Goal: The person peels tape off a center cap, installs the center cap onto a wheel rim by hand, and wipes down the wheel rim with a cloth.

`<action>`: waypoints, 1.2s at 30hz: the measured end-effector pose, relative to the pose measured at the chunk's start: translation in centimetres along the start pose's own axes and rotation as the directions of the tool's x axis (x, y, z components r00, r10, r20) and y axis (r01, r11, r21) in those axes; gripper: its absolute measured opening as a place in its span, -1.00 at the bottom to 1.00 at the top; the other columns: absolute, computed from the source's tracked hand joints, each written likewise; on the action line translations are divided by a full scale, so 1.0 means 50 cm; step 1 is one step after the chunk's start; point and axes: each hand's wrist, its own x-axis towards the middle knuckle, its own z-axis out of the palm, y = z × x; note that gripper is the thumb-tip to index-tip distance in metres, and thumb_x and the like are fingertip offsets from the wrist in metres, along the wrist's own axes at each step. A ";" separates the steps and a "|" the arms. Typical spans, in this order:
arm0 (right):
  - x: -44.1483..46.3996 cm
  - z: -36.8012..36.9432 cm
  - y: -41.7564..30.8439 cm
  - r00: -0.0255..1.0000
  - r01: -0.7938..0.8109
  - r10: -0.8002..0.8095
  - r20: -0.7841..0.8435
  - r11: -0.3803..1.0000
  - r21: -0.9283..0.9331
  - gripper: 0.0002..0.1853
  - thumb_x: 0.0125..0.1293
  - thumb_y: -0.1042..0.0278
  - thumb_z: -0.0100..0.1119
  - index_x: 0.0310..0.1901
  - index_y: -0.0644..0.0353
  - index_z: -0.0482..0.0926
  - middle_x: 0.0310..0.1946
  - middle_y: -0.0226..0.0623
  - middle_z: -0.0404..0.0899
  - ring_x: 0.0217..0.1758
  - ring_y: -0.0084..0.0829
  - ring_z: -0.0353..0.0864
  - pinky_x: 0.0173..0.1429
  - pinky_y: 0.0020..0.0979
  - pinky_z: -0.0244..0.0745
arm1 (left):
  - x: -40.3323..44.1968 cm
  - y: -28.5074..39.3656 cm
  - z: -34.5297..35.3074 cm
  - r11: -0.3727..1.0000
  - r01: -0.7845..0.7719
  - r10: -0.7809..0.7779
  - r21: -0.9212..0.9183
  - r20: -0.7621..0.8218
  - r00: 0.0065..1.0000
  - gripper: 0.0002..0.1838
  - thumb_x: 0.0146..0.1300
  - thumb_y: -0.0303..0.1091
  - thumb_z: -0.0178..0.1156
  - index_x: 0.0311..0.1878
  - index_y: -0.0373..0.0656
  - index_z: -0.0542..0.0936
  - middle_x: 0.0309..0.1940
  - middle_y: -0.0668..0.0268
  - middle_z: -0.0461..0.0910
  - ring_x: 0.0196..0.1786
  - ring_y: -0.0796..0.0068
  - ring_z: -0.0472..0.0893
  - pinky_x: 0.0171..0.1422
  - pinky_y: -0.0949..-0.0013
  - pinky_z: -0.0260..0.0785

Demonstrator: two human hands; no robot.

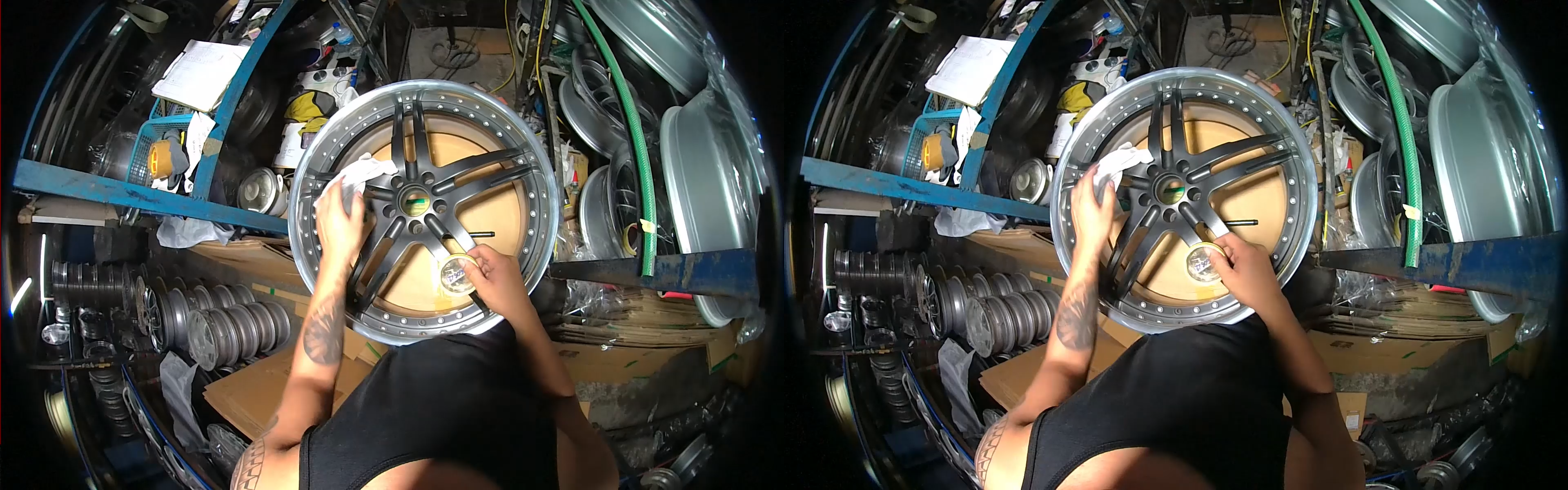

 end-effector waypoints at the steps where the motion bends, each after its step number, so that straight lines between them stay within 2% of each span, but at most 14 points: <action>1: -0.002 -0.003 0.005 1.000 0.004 -0.004 -0.008 1.000 0.016 -0.76 0.39 0.27 0.37 -0.11 0.29 0.66 -0.56 -0.18 0.61 -0.56 -0.37 0.60 -0.38 -0.36 0.45 | 0.017 -0.031 0.021 0.994 0.049 -0.054 0.093 0.047 0.997 -0.43 0.39 -0.12 0.28 0.40 -0.12 0.51 0.24 0.00 0.61 0.32 -0.05 0.55 0.44 -0.03 0.32; 6: -0.018 -0.028 -0.012 0.998 0.064 -0.063 0.009 0.987 -0.151 -0.76 0.37 0.27 0.37 -0.10 0.28 0.67 -0.51 -0.13 0.66 -0.50 -0.30 0.67 -0.33 -0.32 0.51 | 0.070 -0.059 0.048 0.950 -0.046 -0.044 0.308 0.279 0.959 -0.52 0.30 -0.15 0.33 0.24 -0.12 0.62 0.03 0.01 0.70 0.23 -0.02 0.61 0.34 -0.15 0.35; 11: -0.041 -0.036 0.021 0.997 0.031 -0.034 -0.071 0.999 -0.043 -0.76 0.37 0.28 0.38 -0.08 0.28 0.68 -0.46 -0.12 0.70 -0.48 -0.35 0.69 -0.33 -0.34 0.53 | 0.026 0.064 0.065 0.913 -0.148 0.002 0.381 0.357 0.934 -0.60 0.26 0.05 0.33 -0.22 -0.15 0.72 -0.50 0.03 0.72 -0.42 -0.01 0.76 -0.26 0.00 0.62; 15: -0.042 -0.043 0.038 0.991 0.025 -0.033 -0.132 0.998 -0.061 -0.75 0.38 0.28 0.40 -0.09 0.30 0.67 -0.49 -0.15 0.69 -0.50 -0.44 0.67 -0.35 -0.38 0.51 | 0.034 0.136 0.051 0.970 -0.021 -0.111 0.240 0.522 0.846 -0.50 0.29 0.02 0.30 -0.19 -0.36 0.75 -0.31 -0.19 0.72 -0.23 -0.12 0.77 -0.04 -0.10 0.62; 16: -0.037 -0.044 0.033 0.988 0.038 -0.046 -0.145 0.997 -0.063 -0.75 0.38 0.28 0.40 -0.09 0.30 0.67 -0.49 -0.16 0.68 -0.50 -0.44 0.67 -0.36 -0.39 0.51 | 0.062 0.127 0.038 0.987 0.133 -0.158 0.084 0.532 0.832 -0.54 0.35 -0.06 0.31 -0.10 -0.38 0.75 -0.27 -0.06 0.78 -0.24 0.09 0.80 -0.14 0.07 0.65; 17: -0.037 -0.051 0.021 0.991 -0.002 -0.010 -0.132 0.996 -0.089 -0.75 0.38 0.27 0.40 -0.11 0.31 0.67 -0.50 -0.15 0.68 -0.49 -0.45 0.67 -0.35 -0.39 0.51 | 0.087 0.070 0.053 0.751 0.593 -0.195 -0.290 0.762 0.618 -0.57 0.37 -0.09 0.30 -0.02 -0.34 0.73 -0.25 0.02 0.78 -0.22 0.17 0.80 -0.12 0.14 0.65; 18: -0.039 -0.056 0.015 0.991 0.001 -0.012 -0.132 0.996 -0.088 -0.75 0.38 0.28 0.40 -0.11 0.32 0.68 -0.50 -0.16 0.68 -0.49 -0.46 0.67 -0.35 -0.40 0.51 | 0.101 0.008 0.059 0.197 0.899 -0.025 -0.391 0.915 0.403 -0.58 0.39 -0.12 0.29 0.07 -0.31 0.72 -0.22 0.11 0.79 -0.19 0.26 0.80 -0.11 0.20 0.65; 20: -0.038 -0.067 0.005 0.989 0.007 -0.020 -0.149 0.996 -0.087 -0.75 0.38 0.28 0.41 -0.12 0.33 0.68 -0.50 -0.17 0.68 -0.49 -0.47 0.66 -0.35 -0.41 0.51 | 0.125 -0.039 0.012 0.148 0.836 -0.167 -0.529 0.820 0.548 -0.64 0.44 -0.25 0.25 0.12 -0.33 0.67 -0.21 0.23 0.77 -0.25 0.42 0.76 -0.15 0.35 0.65; 24: -0.058 -0.096 -0.021 0.970 0.036 -0.045 -0.239 0.998 -0.042 -0.76 0.37 0.32 0.40 -0.13 0.36 0.68 -0.50 -0.21 0.68 -0.47 -0.58 0.63 -0.35 -0.45 0.50 | 0.151 -0.084 -0.092 0.419 0.605 -0.547 -0.677 0.343 0.763 -0.70 0.44 -0.32 0.27 0.03 -0.38 0.69 -0.25 0.21 0.77 -0.34 0.43 0.76 -0.21 0.37 0.65; 26: -0.063 -0.107 -0.019 0.965 0.025 -0.021 -0.263 1.000 0.014 -0.77 0.36 0.34 0.40 -0.13 0.37 0.69 -0.50 -0.23 0.68 -0.45 -0.63 0.61 -0.35 -0.48 0.48 | 0.138 -0.074 -0.110 0.445 0.561 -0.491 -0.698 0.333 0.805 -0.68 0.43 -0.30 0.26 0.02 -0.41 0.69 -0.27 0.19 0.78 -0.32 0.39 0.77 -0.20 0.34 0.65; 28: -0.059 -0.109 -0.007 0.967 -0.001 -0.009 -0.256 0.999 -0.037 -0.76 0.35 0.34 0.41 -0.14 0.37 0.69 -0.51 -0.24 0.66 -0.46 -0.67 0.56 -0.35 -0.49 0.46 | 0.109 0.036 -0.127 0.873 0.459 -0.375 -0.164 0.374 0.848 -0.61 0.37 -0.18 0.30 0.12 -0.25 0.71 -0.25 0.06 0.80 -0.22 0.27 0.81 -0.10 0.24 0.66; 30: -0.045 -0.107 -0.019 0.968 0.024 -0.055 -0.245 0.992 -0.128 -0.75 0.34 0.33 0.42 -0.14 0.37 0.69 -0.50 -0.25 0.66 -0.47 -0.66 0.55 -0.35 -0.49 0.46 | 0.065 0.066 -0.066 0.937 0.149 -0.313 0.316 0.567 0.762 -0.35 0.24 0.10 0.25 0.30 -0.09 0.64 -0.05 -0.08 0.76 0.06 -0.06 0.75 0.23 0.05 0.58; 31: -0.040 -0.104 -0.028 0.976 0.029 -0.056 -0.212 0.992 -0.126 -0.75 0.34 0.32 0.43 -0.14 0.36 0.69 -0.49 -0.25 0.67 -0.47 -0.64 0.55 -0.35 -0.48 0.46 | 0.058 0.098 -0.045 0.924 0.098 -0.338 0.370 0.671 0.660 -0.30 0.23 0.10 0.25 0.32 -0.18 0.62 0.06 -0.14 0.71 0.15 -0.11 0.71 0.32 0.00 0.52; 36: -0.021 -0.059 -0.058 0.991 0.074 -0.082 -0.109 0.994 -0.081 -0.74 0.33 0.28 0.44 -0.11 0.30 0.69 -0.46 -0.21 0.68 -0.49 -0.52 0.58 -0.35 -0.42 0.47 | 0.067 0.123 0.024 0.973 0.172 -0.231 0.154 0.682 0.694 -0.41 0.25 -0.03 0.24 0.17 -0.34 0.67 -0.03 -0.15 0.75 0.07 -0.05 0.75 0.22 0.07 0.57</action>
